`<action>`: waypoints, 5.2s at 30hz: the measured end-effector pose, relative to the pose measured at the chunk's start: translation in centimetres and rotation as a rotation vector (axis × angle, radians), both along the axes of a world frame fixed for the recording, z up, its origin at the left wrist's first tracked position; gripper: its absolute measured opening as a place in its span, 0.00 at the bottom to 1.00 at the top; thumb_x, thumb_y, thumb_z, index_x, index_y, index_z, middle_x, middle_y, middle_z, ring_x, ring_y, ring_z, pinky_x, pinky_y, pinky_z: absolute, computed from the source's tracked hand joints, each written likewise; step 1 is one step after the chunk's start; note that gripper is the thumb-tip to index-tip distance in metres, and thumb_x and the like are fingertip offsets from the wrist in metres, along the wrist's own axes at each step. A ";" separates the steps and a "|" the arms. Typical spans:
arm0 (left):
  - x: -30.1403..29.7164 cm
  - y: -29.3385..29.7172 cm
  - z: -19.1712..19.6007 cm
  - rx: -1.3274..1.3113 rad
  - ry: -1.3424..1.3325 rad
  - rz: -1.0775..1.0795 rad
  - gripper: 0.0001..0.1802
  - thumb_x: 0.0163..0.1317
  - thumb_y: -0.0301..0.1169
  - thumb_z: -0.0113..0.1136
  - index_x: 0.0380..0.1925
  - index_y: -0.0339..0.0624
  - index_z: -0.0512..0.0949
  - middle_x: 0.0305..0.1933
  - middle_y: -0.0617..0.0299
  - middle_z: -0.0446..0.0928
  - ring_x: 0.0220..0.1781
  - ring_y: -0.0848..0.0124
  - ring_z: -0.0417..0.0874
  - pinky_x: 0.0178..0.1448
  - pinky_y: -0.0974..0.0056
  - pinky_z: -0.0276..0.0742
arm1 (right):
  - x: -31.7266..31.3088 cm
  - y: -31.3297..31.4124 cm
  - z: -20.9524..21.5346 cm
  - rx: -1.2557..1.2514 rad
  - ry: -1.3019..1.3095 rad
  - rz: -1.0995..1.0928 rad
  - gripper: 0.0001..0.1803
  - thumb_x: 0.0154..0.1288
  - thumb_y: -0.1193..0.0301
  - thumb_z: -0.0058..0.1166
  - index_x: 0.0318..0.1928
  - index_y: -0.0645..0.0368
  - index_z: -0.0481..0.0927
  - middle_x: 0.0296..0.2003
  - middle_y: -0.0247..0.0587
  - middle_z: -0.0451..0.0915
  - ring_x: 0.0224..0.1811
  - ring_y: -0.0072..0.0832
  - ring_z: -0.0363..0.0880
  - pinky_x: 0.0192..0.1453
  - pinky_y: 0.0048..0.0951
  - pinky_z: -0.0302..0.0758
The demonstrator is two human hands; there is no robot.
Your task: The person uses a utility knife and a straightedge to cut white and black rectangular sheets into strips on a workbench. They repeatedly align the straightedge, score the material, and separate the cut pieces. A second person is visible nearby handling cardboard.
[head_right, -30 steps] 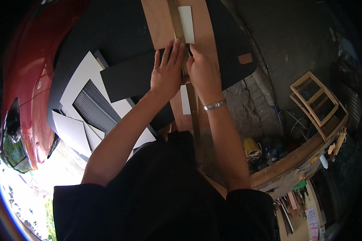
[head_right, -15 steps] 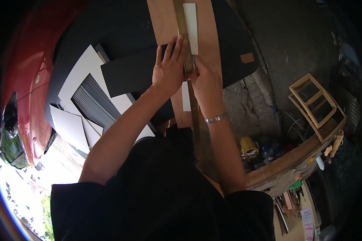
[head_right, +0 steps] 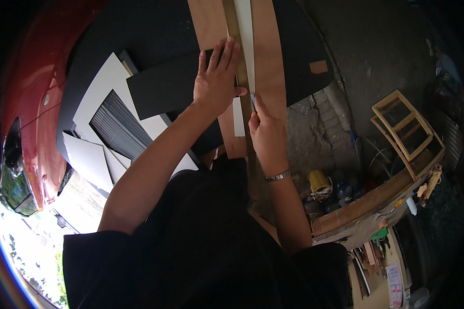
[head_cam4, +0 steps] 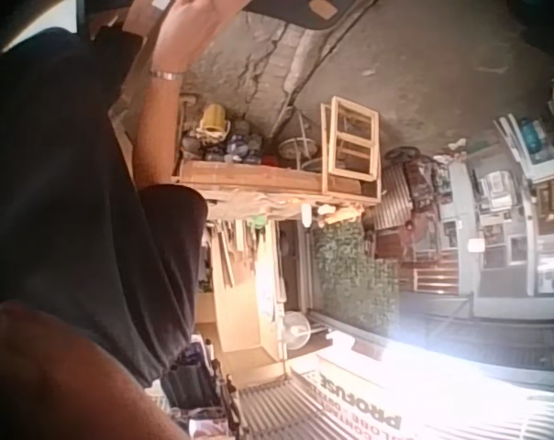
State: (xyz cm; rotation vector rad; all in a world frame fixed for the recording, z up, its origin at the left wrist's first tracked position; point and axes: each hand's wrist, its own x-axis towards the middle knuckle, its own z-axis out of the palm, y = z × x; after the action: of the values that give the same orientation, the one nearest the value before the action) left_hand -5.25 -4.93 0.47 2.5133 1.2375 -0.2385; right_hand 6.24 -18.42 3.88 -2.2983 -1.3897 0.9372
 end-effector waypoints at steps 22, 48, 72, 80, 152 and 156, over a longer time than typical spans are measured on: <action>-0.2 0.0 -0.8 0.027 -0.031 -0.022 0.65 0.52 0.58 0.73 0.80 0.41 0.47 0.86 0.53 0.44 0.86 0.54 0.48 0.83 0.38 0.53 | 2.3 10.7 -2.6 0.221 -0.016 0.003 0.20 0.72 0.68 0.54 0.61 0.59 0.81 0.33 0.56 0.85 0.35 0.52 0.86 0.42 0.48 0.81; -0.1 -0.2 -0.8 0.032 -0.037 -0.005 0.66 0.49 0.58 0.74 0.80 0.41 0.48 0.86 0.56 0.46 0.86 0.58 0.48 0.83 0.39 0.53 | 0.6 1.5 -1.0 0.034 -0.008 0.022 0.23 0.72 0.70 0.55 0.67 0.53 0.77 0.29 0.56 0.82 0.29 0.52 0.84 0.33 0.47 0.79; -4.9 1.4 0.3 -0.097 -0.174 -0.010 0.78 0.30 0.49 0.87 0.81 0.45 0.48 0.84 0.52 0.49 0.85 0.53 0.51 0.85 0.39 0.46 | -5.0 -20.6 -3.0 -0.232 0.049 -0.161 0.24 0.53 0.66 0.75 0.47 0.60 0.78 0.41 0.48 0.77 0.41 0.51 0.80 0.45 0.47 0.78; -5.9 2.3 0.9 -0.034 -0.125 -0.100 0.79 0.29 0.49 0.89 0.81 0.52 0.48 0.81 0.50 0.51 0.83 0.50 0.56 0.85 0.36 0.49 | 3.3 -21.6 -2.9 -0.077 -0.188 -0.241 0.20 0.52 0.73 0.69 0.45 0.63 0.79 0.41 0.52 0.76 0.42 0.54 0.78 0.44 0.47 0.77; -9.6 -7.1 7.3 -1.048 -1.450 1.395 0.24 0.76 0.40 0.55 0.59 0.27 0.75 0.55 0.50 0.82 0.56 0.61 0.85 0.58 0.58 0.83 | 10.6 -12.3 -0.9 -0.077 0.107 -0.032 0.30 0.60 0.49 0.71 0.39 0.67 0.79 0.32 0.57 0.81 0.36 0.55 0.82 0.40 0.46 0.77; -6.8 -5.5 7.0 -1.164 -1.269 1.286 0.25 0.74 0.42 0.60 0.55 0.28 0.78 0.51 0.52 0.84 0.52 0.62 0.86 0.58 0.61 0.81 | 12.8 -14.9 -4.5 -0.099 0.099 -0.012 0.24 0.55 0.59 0.73 0.42 0.65 0.78 0.38 0.56 0.82 0.39 0.55 0.82 0.42 0.48 0.77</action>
State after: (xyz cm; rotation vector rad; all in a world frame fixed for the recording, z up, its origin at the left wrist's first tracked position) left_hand -12.09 -10.43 7.48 0.3402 1.1843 0.6460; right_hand 19.08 -33.27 -0.61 -2.2941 -1.3156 1.1238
